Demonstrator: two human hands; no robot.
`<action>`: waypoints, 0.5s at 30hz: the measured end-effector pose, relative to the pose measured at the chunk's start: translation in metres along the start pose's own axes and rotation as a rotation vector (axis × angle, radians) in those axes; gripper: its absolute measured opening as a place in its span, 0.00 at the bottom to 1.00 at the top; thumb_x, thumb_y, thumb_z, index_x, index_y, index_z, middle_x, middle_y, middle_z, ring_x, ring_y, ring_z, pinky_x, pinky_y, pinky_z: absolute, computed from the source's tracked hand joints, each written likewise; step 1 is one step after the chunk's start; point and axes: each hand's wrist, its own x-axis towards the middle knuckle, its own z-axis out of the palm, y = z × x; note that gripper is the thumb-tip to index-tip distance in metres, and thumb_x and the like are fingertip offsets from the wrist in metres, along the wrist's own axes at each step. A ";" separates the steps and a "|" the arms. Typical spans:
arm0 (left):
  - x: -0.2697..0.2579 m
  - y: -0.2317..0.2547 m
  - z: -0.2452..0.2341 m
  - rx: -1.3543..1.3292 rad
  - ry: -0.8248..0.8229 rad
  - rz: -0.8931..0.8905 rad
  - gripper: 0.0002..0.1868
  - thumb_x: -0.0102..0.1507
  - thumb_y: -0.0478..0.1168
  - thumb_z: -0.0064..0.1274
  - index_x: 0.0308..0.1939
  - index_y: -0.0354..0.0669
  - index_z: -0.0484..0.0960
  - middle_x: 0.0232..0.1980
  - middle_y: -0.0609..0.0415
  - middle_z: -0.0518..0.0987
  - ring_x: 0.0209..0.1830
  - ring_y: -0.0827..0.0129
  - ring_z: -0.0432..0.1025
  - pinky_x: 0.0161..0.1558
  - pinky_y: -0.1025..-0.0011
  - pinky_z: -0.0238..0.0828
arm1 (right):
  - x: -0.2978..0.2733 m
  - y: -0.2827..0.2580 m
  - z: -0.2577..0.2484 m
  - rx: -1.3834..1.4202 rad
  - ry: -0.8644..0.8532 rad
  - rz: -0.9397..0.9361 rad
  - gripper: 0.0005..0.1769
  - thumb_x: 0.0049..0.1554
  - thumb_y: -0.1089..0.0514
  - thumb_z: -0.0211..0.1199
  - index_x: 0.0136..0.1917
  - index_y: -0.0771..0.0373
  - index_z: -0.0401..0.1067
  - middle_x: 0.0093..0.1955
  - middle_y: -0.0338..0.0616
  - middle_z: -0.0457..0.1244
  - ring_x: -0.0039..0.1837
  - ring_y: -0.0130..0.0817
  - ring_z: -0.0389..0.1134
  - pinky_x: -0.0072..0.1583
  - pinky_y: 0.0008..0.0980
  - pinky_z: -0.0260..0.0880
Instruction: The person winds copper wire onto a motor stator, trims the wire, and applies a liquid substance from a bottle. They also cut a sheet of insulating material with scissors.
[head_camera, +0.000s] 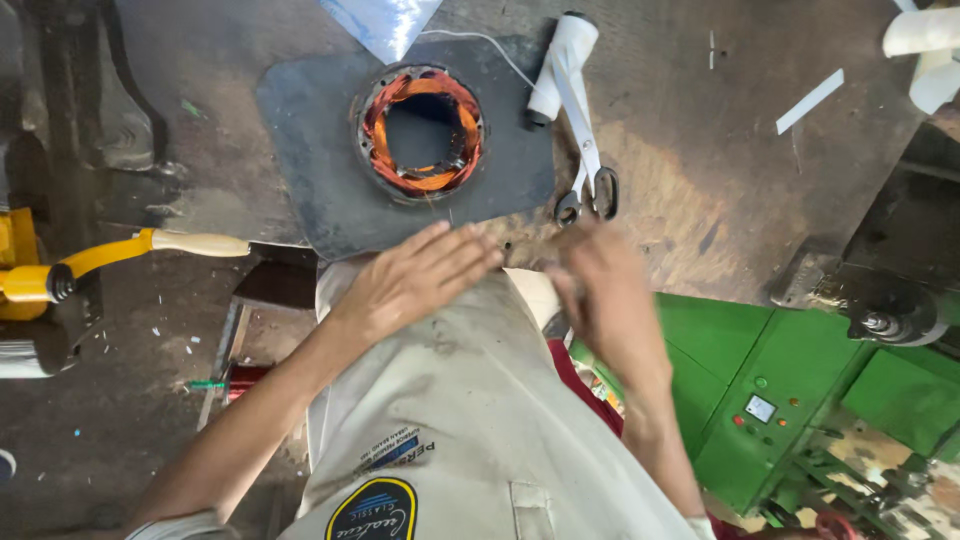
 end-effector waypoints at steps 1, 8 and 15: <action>-0.002 0.000 -0.007 0.030 0.043 -0.018 0.32 0.62 0.35 0.48 0.72 0.48 0.73 0.73 0.57 0.72 0.75 0.65 0.63 0.75 0.62 0.58 | 0.012 0.000 -0.001 0.070 0.045 -0.010 0.11 0.65 0.57 0.59 0.60 0.60 0.71 0.61 0.48 0.67 0.61 0.54 0.71 0.62 0.46 0.71; 0.013 -0.034 -0.042 0.125 -0.035 -0.414 0.25 0.66 0.40 0.53 0.66 0.33 0.76 0.68 0.46 0.75 0.75 0.57 0.62 0.76 0.58 0.53 | 0.101 -0.006 0.049 0.110 -0.215 -0.165 0.20 0.57 0.55 0.68 0.61 0.62 0.74 0.63 0.48 0.68 0.51 0.51 0.71 0.45 0.44 0.70; 0.022 -0.050 -0.024 -0.111 0.082 -0.494 0.15 0.65 0.43 0.58 0.50 0.36 0.85 0.54 0.51 0.83 0.68 0.61 0.70 0.75 0.55 0.56 | 0.088 0.005 0.094 0.260 -0.060 -0.036 0.10 0.62 0.56 0.69 0.54 0.58 0.74 0.55 0.40 0.69 0.53 0.46 0.72 0.49 0.39 0.73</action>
